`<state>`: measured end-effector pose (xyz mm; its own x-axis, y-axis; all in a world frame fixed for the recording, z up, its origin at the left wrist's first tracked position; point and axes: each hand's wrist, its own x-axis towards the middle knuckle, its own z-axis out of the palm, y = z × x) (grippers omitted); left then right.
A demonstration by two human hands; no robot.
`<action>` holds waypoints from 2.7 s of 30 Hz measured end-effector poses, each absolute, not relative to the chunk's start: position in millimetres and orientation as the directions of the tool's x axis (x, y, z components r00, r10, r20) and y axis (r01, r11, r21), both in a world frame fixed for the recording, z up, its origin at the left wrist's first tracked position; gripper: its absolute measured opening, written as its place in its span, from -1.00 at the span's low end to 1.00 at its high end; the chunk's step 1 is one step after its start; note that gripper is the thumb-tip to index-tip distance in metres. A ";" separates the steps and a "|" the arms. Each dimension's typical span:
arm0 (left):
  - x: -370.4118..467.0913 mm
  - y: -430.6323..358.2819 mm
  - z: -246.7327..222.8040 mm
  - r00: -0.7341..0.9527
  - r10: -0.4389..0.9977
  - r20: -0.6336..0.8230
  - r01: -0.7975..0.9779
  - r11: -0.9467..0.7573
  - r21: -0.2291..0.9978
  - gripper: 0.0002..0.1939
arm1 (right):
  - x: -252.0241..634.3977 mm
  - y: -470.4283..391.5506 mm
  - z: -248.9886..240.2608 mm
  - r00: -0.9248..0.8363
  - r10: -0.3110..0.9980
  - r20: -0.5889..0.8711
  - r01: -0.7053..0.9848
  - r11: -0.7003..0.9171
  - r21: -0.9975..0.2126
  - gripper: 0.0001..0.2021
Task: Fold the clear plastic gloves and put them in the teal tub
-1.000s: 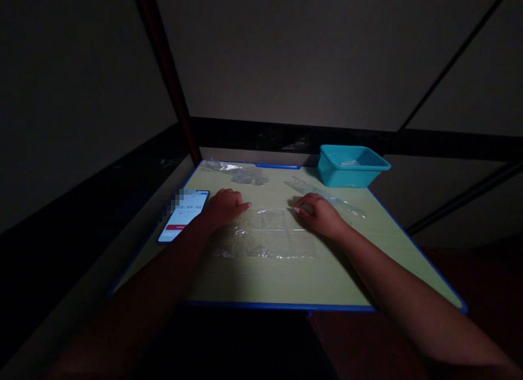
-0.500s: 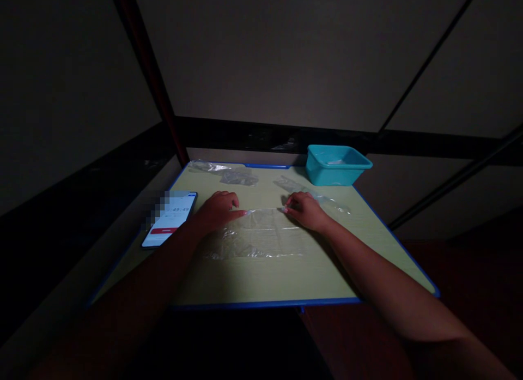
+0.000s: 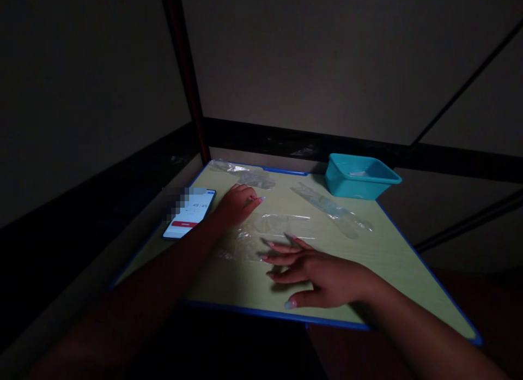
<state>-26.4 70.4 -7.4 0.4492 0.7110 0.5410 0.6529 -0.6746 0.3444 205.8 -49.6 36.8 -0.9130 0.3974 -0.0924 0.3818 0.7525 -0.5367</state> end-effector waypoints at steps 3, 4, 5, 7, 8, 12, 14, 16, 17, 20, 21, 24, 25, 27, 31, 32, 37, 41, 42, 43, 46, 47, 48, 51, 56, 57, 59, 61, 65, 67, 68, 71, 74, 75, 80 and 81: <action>-25.4 68.5 -6.6 0.457 0.717 0.526 0.651 -0.673 0.351 -0.79 | 207.3 -49.6 36.9 -0.900 0.415 -0.132 0.418 0.737 -0.531 -0.48; -25.0 68.0 -6.8 0.457 0.720 0.523 0.649 -0.672 0.357 -0.80 | 207.3 -49.4 36.7 -0.896 0.423 -0.138 0.428 0.735 -0.526 -0.45; -24.7 67.5 -7.0 0.457 0.722 0.521 0.647 -0.671 0.362 -0.80 | 207.0 -49.3 36.3 -0.892 0.430 -0.141 0.436 0.734 -0.521 -0.42; -24.2 66.5 -6.6 0.456 0.724 0.518 0.643 -0.670 0.371 -0.80 | 206.0 -49.5 34.8 -0.886 0.444 -0.138 0.446 0.729 -0.519 -0.36; -24.0 65.7 -5.8 0.457 0.725 0.516 0.641 -0.670 0.373 -0.80 | 205.3 -49.7 33.7 -0.883 0.451 -0.130 0.448 0.726 -0.523 -0.33; -22.4 59.8 1.6 0.495 0.720 0.487 0.613 -0.686 0.392 -0.78 | 203.5 -49.9 29.1 -0.875 0.473 -0.101 0.447 0.710 -0.544 -0.26; -21.1 55.6 5.5 0.537 0.718 0.444 0.579 -0.696 0.425 -0.77 | 203.0 -49.4 27.8 -0.870 0.482 -0.101 0.453 0.703 -0.549 -0.26; -20.1 52.2 7.4 0.592 0.716 0.370 0.549 -0.695 0.465 -0.74 | 202.6 -48.8 27.4 -0.864 0.494 -0.092 0.457 0.697 -0.553 -0.26; -19.8 51.2 7.3 0.622 0.708 0.334 0.533 -0.696 0.481 -0.72 | 202.5 -48.4 27.4 -0.862 0.501 -0.084 0.457 0.694 -0.556 -0.27; -20.3 51.3 4.5 0.701 0.656 0.279 0.476 -0.722 0.502 -0.68 | 202.2 -47.2 28.3 -0.853 0.518 -0.059 0.457 0.688 -0.564 -0.31; -20.8 52.0 3.4 0.722 0.635 0.275 0.456 -0.736 0.501 -0.68 | 202.2 -46.6 28.7 -0.851 0.522 -0.055 0.457 0.686 -0.566 -0.32; -22.0 52.8 2.1 0.768 0.581 0.268 0.411 -0.769 0.489 -0.68 | 203.0 -43.4 29.4 -0.847 0.530 -0.048 0.458 0.679 -0.573 -0.40; -22.0 52.1 2.5 0.780 0.566 0.265 0.398 -0.777 0.487 -0.67 | 203.6 -41.7 29.5 -0.846 0.532 -0.046 0.457 0.676 -0.578 -0.44; -21.3 49.3 3.9 0.800 0.544 0.255 0.381 -0.787 0.486 -0.64 | 205.0 -37.8 29.4 -0.844 0.536 -0.033 0.447 0.668 -0.595 -0.53; -18.0 42.5 4.7 0.829 0.509 0.231 0.364 -0.805 0.469 -0.56 | 207.6 -30.0 28.4 -0.836 0.545 0.062 0.370 0.644 -0.669 -0.61; -17.3 41.5 4.0 0.835 0.501 0.228 0.361 -0.812 0.459 -0.54 | 208.0 -28.5 27.9 -0.828 0.552 0.093 0.344 0.633 -0.693 -0.63; -18.5 42.3 -2.9 0.857 0.478 0.192 0.359 -0.822 0.443 -0.57 | 210.4 -23.1 20.2 -0.746 0.643 0.171 0.280 0.536 -0.797 -0.75; -21.5 43.4 -1.4 0.875 0.465 0.136 0.354 -0.806 0.475 -0.76 | 211.9 -19.8 11.7 -0.692 0.701 0.172 0.283 0.483 -0.829 -0.76; -21.9 43.1 0.6 0.882 0.454 0.126 0.346 -0.805 0.482 -0.81 | 212.0 -19.2 10.7 -0.670 0.722 0.174 0.288 0.468 -0.835 -0.76; -22.0 42.6 2.9 0.888 0.444 0.118 0.338 -0.805 0.488 -0.85 | 212.2 -18.7 10.4 -0.645 0.743 0.178 0.292 0.456 -0.841 -0.76; -21.6 41.5 9.9 0.904 0.417 0.098 0.318 -0.806 0.499 -0.94 | 212.9 -18.0 13.2 -0.582 0.789 0.198 0.317 0.443 -0.839 -0.76; -21.4 41.4 11.6 0.908 0.409 0.094 0.310 -0.804 0.507 -0.93 | 213.2 -18.0 14.8 -0.571 0.796 0.199 0.333 0.446 -0.831 -0.77; -21.3 41.6 12.9 0.911 0.403 0.091 0.302 -0.800 0.519 -0.91 | 213.4 -18.1 16.3 -0.570 0.797 0.198 0.349 0.453 -0.820 -0.77; -21.9 42.9 15.3 0.907 0.413 0.085 0.297 -0.769 0.566 -0.86 | 212.8 -18.8 18.7 -0.601 0.770 0.214 0.411 0.527 -0.744 -0.74; -23.9 44.8 17.4 0.888 0.452 0.088 0.297 -0.708 0.641 -0.85 | 208.0 -18.9 13.1 -0.682 0.687 0.251 0.487 0.682 -0.545 -0.76; -24.1 45.2 17.3 0.889 0.449 0.093 0.289 -0.705 0.647 -0.85 | 207.2 -18.6 11.3 -0.687 0.676 0.265 0.488 0.700 -0.521 -0.80; -24.7 45.8 16.2 0.889 0.446 0.100 0.284 -0.710 0.644 -0.85 | 206.3 -17.9 8.3 -0.686 0.665 0.295 0.492 0.723 -0.486 -0.88; -25.2 46.3 14.0 0.883 0.458 0.102 0.302 -0.721 0.624 -0.87 | 205.8 -17.4 6.5 -0.682 0.658 0.319 0.488 0.734 -0.473 -0.92; -25.1 43.9 10.5 0.870 0.476 0.127 0.335 -0.761 0.556 -0.72 | 205.1 -17.2 5.9 -0.683 0.642 0.347 0.469 0.751 -0.465 -0.87; -23.7 41.0 10.6 0.870 0.474 0.134 0.343 -0.779 0.525 -0.72 | 205.3 -17.1 5.7 -0.681 0.641 0.355 0.473 0.755 -0.455 -0.85; -22.7 39.5 11.0 0.868 0.478 0.133 0.351 -0.781 0.517 -0.77 | 205.5 -17.1 5.5 -0.680 0.641 0.357 0.475 0.755 -0.451 -0.84; -20.2 36.3 13.3 0.869 0.477 0.134 0.344 -0.775 0.530 -0.93 | 206.1 -17.4 5.4 -0.674 0.647 0.357 0.480 0.751 -0.453 -0.82; -19.4 35.4 16.1 0.888 0.444 0.122 0.302 -0.761 0.575 -0.90 | 206.1 -18.6 7.5 -0.662 0.664 0.348 0.488 0.734 -0.472 -0.78; -19.5 35.4 17.0 0.891 0.442 0.107 0.301 -0.750 0.590 -0.89 | 206.1 -19.2 9.0 -0.658 0.672 0.340 0.488 0.725 -0.487 -0.77; -21.2 36.5 19.4 0.901 0.431 0.043 0.308 -0.707 0.636 -0.85 | 211.3 -19.3 19.3 -0.714 0.686 0.144 0.479 0.628 -0.613 -0.73; -21.5 36.9 19.8 0.903 0.429 0.034 0.311 -0.703 0.640 -0.84 | 213.9 -18.1 21.0 -0.724 0.685 0.084 0.495 0.600 -0.628 -0.69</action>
